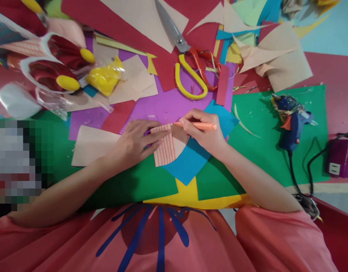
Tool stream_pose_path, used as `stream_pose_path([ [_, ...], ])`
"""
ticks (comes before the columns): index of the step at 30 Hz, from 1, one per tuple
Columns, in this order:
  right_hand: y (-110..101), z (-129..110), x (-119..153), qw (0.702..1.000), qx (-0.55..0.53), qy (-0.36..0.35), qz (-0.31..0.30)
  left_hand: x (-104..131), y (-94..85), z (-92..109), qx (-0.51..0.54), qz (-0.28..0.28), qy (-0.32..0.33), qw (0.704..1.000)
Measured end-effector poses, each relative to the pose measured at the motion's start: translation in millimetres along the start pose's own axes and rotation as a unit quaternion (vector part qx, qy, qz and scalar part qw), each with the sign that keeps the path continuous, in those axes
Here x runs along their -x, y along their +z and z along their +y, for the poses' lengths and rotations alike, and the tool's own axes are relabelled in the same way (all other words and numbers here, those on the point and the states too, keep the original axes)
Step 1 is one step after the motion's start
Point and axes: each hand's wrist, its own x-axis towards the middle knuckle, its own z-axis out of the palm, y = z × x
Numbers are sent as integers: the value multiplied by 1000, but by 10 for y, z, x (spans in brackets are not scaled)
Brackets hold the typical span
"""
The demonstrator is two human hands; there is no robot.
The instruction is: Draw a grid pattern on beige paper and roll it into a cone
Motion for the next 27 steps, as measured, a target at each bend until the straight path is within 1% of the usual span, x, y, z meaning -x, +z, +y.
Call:
stream_pose_path([
  [10, -12, 18, 1, 1000, -14, 0, -5, 8, 7, -14, 4, -3, -8, 1000],
  [14, -2, -1, 3, 1000, -10, 10, 4, 4, 4, -7, -1, 1, -2, 1000],
  [22, -10, -25, -15, 1000, -11, 13, -6, 1, 14, -16, -12, 11, 6, 1000],
  [25, -15, -36, -23, 999, -33, 31, -18, 3, 13, -12, -13, 12, 4, 1000],
  [27, -18, -39, -20, 997, -59, 54, -14, 1, 11, -7, -7, 11, 3, 1000],
])
